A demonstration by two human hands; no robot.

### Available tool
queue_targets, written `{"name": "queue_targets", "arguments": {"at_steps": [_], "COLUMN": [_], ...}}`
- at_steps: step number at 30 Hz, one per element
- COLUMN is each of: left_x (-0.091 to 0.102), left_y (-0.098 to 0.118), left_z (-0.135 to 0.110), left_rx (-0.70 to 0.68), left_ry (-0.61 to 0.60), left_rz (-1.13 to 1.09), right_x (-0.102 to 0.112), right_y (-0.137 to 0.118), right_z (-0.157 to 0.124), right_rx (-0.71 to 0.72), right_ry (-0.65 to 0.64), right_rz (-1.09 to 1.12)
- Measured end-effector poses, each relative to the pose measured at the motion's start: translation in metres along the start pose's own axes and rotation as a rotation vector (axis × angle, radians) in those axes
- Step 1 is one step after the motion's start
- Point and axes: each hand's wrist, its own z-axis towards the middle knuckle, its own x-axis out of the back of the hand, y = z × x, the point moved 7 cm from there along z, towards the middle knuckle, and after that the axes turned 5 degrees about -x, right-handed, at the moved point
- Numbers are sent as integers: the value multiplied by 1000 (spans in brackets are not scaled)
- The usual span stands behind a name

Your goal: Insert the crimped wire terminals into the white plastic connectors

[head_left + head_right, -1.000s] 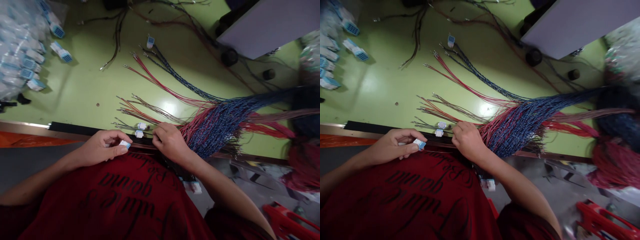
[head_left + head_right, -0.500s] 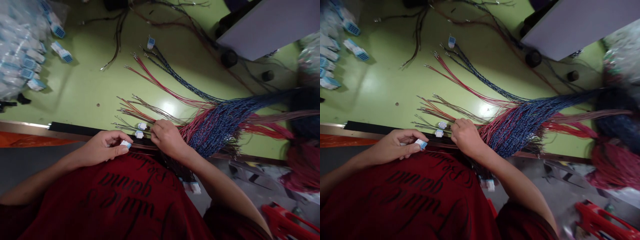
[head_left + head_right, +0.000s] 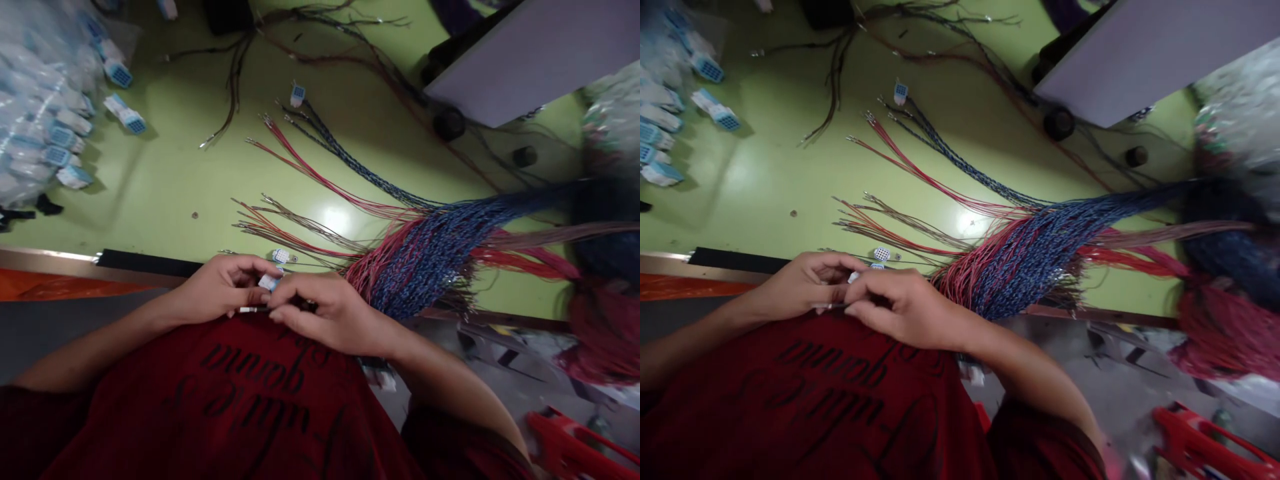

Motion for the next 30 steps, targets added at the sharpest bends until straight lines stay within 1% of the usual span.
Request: {"name": "queue_targets", "arguments": {"at_steps": [3,4,5,7,12,17,22,25,30], "left_x": [7,8,9,10,11,10,10,9,7], "left_y": [0,0,1,1,0,-1,-3,-4,-3], "left_z": [3,3,4,5,7,6,6,7,7], "left_rx": [0,2,2,-8,-33,-63,-86,-91,-82], "left_ry": [61,67,64,55,56,59,55,50,53], "left_rz": [13,10,3,-13,-33,-120,-171,-185,-162], "right_x": [14,18,21,23,22,20,15,10,9], "right_y": [16,22,26,30,25,17,14,16,19], "right_z": [3,3,2,2,2,0,1,2,0], "right_rx": [-147,-180,-198,-199,-152,-95,-56,-60,-74], "right_ry": [263,322,361,398,408,413,388,361,359], "right_rz": [19,11,-2,-40,-156,-280,-298,-308,-319]}}
